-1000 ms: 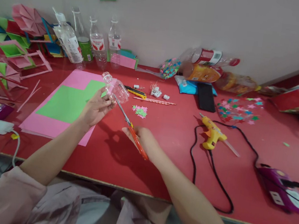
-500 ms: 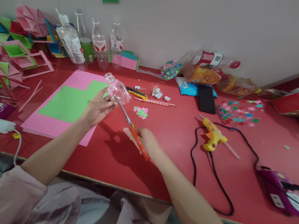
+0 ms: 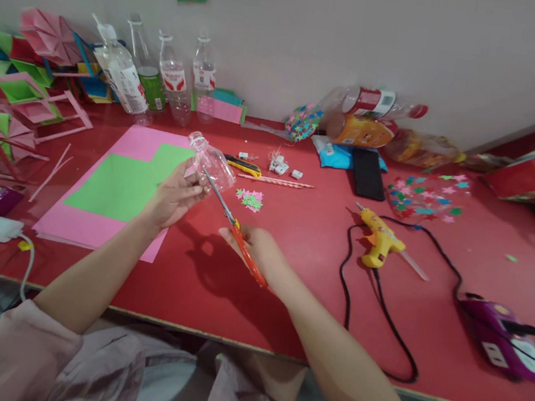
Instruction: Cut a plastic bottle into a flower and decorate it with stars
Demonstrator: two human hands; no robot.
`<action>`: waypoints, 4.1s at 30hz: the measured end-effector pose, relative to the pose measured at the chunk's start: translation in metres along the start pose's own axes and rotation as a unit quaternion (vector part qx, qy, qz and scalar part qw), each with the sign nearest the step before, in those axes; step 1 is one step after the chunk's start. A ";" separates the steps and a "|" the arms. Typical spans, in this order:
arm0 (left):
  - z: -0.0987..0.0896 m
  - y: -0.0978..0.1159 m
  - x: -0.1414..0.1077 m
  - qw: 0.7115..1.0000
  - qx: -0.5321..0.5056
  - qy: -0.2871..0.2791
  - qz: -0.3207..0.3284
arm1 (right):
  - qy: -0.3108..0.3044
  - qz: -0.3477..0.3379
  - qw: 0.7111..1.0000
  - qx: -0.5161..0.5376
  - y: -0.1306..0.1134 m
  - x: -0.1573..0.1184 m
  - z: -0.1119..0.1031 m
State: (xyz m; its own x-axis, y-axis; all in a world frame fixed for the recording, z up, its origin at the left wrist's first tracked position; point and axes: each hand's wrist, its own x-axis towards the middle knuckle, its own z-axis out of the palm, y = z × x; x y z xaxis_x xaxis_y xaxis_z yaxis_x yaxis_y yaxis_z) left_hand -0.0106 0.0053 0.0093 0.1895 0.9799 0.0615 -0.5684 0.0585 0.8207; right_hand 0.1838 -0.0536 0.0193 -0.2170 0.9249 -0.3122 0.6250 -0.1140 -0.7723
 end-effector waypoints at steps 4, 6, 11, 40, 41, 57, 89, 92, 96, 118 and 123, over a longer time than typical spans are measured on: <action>0.002 0.002 -0.001 1.000 0.003 0.000 -0.008 | 0.019 0.004 1.000 -0.020 0.000 0.001 0.001; 0.002 0.003 -0.001 1.000 -0.003 -0.002 -0.005 | 0.018 0.003 1.000 -0.021 -0.001 0.001 0.001; 0.002 0.004 -0.001 1.000 -0.013 -0.008 -0.006 | 0.010 0.008 1.000 -0.009 -0.005 0.000 0.001; -0.006 -0.007 0.002 0.997 0.044 -0.062 -0.001 | -0.018 0.056 0.998 0.002 -0.012 -0.001 -0.003; -0.007 -0.008 0.003 0.997 0.049 -0.063 0.004 | -0.016 0.057 0.998 -0.001 -0.012 0.000 -0.003; -0.015 -0.021 0.008 0.973 0.182 -0.092 0.109 | -0.025 0.029 0.999 0.039 -0.008 0.002 -0.004; -0.007 -0.030 0.001 0.965 0.236 -0.043 0.110 | -0.028 0.055 0.995 0.082 -0.007 -0.001 0.001; -0.006 -0.031 0.001 0.967 0.229 -0.039 0.105 | -0.022 0.067 0.995 0.075 -0.009 -0.001 0.001; -0.006 -0.032 0.001 0.970 0.212 -0.039 0.110 | -0.011 0.091 0.995 0.041 -0.016 -0.002 -0.001; -0.001 -0.029 -0.004 0.970 0.225 -0.046 0.086 | 0.022 0.046 0.999 0.000 -0.015 -0.004 -0.004; -0.001 -0.028 -0.003 0.972 0.215 -0.043 0.081 | 0.021 0.067 0.998 -0.003 -0.015 -0.002 -0.005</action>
State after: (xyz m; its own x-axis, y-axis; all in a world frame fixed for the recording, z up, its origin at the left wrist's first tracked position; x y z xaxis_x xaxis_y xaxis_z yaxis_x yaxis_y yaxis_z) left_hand 0.0041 0.0009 -0.0144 0.2025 0.9488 0.2424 -0.2127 -0.1990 0.9566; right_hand 0.1784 -0.0522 0.0339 -0.0998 0.9159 -0.3888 0.6512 -0.2354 -0.7215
